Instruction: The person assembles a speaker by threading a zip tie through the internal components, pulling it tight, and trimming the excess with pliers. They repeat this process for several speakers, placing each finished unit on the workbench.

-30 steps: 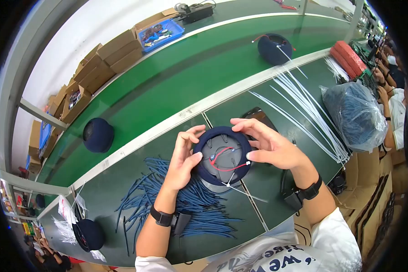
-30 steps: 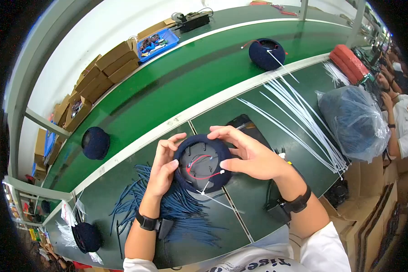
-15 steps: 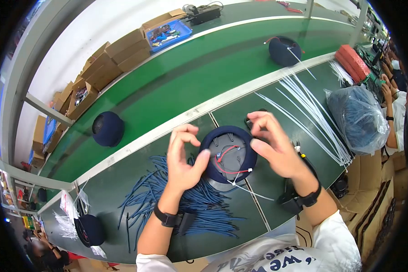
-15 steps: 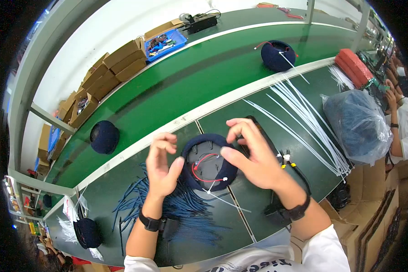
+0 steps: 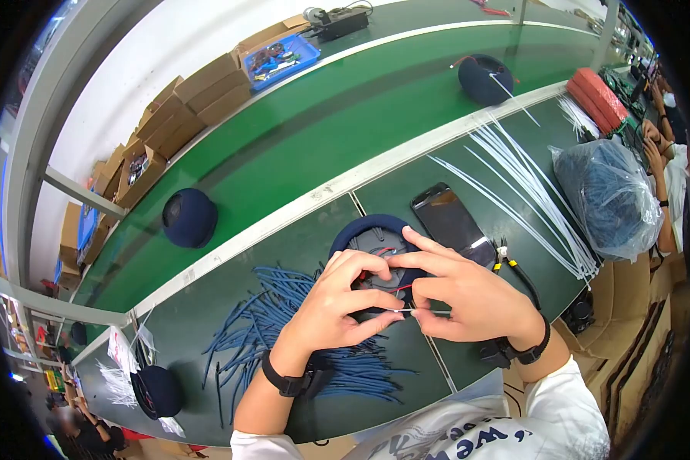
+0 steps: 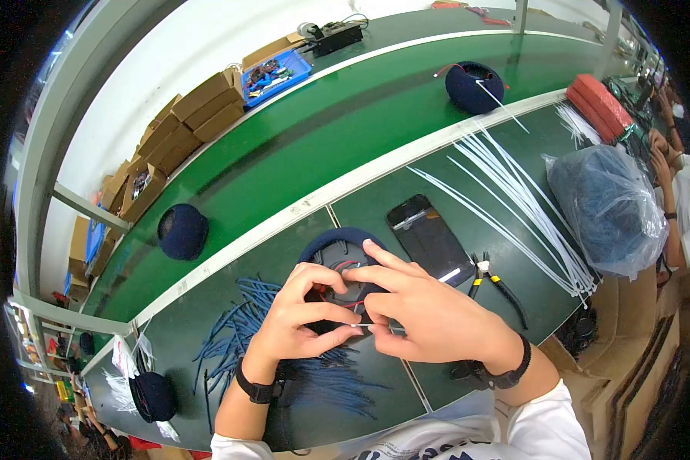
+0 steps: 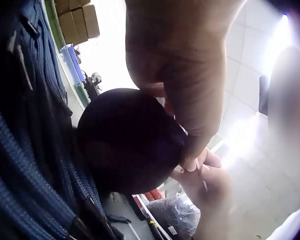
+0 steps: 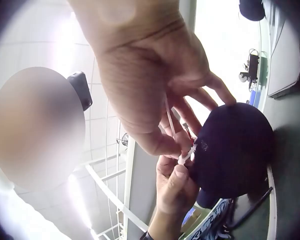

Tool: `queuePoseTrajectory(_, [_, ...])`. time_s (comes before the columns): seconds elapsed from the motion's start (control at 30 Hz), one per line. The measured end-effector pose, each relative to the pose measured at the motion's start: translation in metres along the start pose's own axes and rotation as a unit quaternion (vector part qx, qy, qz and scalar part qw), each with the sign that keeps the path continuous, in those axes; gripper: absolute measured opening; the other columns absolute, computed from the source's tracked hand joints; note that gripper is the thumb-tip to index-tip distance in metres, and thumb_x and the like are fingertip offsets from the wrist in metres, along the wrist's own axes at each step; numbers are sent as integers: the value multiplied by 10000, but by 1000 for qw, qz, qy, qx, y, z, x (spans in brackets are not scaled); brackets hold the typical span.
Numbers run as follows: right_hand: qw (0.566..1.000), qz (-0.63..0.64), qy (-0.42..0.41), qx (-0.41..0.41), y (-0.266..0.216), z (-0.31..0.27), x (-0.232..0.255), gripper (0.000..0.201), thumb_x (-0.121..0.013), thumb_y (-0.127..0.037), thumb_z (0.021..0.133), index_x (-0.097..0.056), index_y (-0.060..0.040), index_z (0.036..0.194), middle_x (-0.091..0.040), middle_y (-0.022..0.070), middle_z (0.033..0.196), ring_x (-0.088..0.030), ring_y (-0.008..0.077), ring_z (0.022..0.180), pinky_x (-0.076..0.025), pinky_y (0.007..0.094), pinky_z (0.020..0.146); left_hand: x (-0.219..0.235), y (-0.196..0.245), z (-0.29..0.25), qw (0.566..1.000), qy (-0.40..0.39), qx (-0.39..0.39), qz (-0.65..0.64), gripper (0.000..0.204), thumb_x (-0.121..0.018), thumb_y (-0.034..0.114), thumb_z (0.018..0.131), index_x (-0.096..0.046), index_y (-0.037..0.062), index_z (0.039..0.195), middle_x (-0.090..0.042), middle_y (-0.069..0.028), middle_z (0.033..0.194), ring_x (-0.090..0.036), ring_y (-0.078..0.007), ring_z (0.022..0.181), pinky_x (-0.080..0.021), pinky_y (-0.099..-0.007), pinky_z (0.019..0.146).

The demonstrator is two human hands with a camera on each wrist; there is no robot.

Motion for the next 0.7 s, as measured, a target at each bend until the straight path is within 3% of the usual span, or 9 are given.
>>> queuePoseTrajectory(0.17, [998, 60, -21, -4, 10, -4, 6, 185, -793, -102, 845, -625, -29, 820, -616, 239, 1476, -457, 508, 1503, -449, 514, 1187, 1, -10, -5, 998, 26, -1, 65, 227, -917, 104, 711, -782, 144, 890, -595, -75, 1165, -585, -306, 1087, -475, -442, 949])
queuePoseTrajectory(0.2, [997, 72, -25, -2, 12, -3, 8, 185, -791, -107, 853, -625, -27, 836, -623, 249, 1466, -488, 498, 1485, -457, 497, 1180, 1, -15, -6, 997, 21, 8, 68, 295, -965, 164, 640, -778, 152, 867, -589, -85, 1153, -558, -303, 1141, -474, -415, 932])
queuePoseTrajectory(0.3, [993, 112, 36, -16, 16, 2, 26, 145, -754, -97, 904, -637, -18, 937, -627, 268, 1454, -586, 455, 1400, -483, 462, 1137, 21, -12, -2, 995, 60, 79, 12, 362, -961, 177, 631, -734, 129, 909, -566, -116, 1219, -524, -343, 1185, -471, -455, 1017])
queuePoseTrajectory(0.33, [989, 125, 76, -29, 19, 3, 36, 128, -712, -84, 954, -646, -17, 1041, -632, 276, 1442, -635, 424, 1327, -494, 444, 1102, 28, -14, -2, 995, 36, 92, 25, 424, -966, 200, 593, -721, 125, 931, -565, -128, 1259, -501, -362, 1234, -445, -473, 1077])
queuePoseTrajectory(0.43, [993, 48, 99, -38, 29, 7, 31, 144, -715, -97, 981, -679, -47, 1110, -579, 262, 1504, -623, 413, 1335, -501, 437, 1076, 35, -22, -5, 995, -32, 72, 59, 313, -911, 171, 655, -751, 129, 920, -568, -157, 1390, -488, -384, 1301, -374, -518, 1162])
queuePoseTrajectory(0.53, [987, 119, 64, -92, 38, 11, 14, 146, -739, -104, 956, -715, -76, 1098, -515, 227, 1606, -546, 395, 1441, -434, 460, 1160, 32, -34, -9, 993, -42, 105, -25, 253, -879, 145, 700, -767, 134, 926, -557, -164, 1425, -470, -389, 1354, -353, -521, 1192])
queuePoseTrajectory(0.63, [989, 117, 47, -76, 35, 14, 6, 136, -744, -109, 957, -717, -75, 1085, -496, 235, 1617, -520, 396, 1467, -418, 455, 1174, 29, -45, -16, 990, -31, 103, -91, 183, -848, 175, 753, -776, 115, 910, -530, -217, 1475, -470, -388, 1409, -366, -529, 1175])
queuePoseTrajectory(0.7, [992, 95, 55, -66, 35, 16, 3, 130, -743, -128, 971, -704, -77, 1084, -490, 257, 1601, -536, 429, 1439, -447, 465, 1144, 26, -50, -20, 982, -37, 133, -125, 125, -823, 156, 807, -748, 101, 890, -483, -219, 1512, -380, -365, 1487, -336, -509, 1187])
Point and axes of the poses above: each hand's wrist, its own z-axis towards the middle knuckle, its own x-axis out of the back of the hand, y = z × x, the point moved 7 cm from there along z, towards the middle knuckle
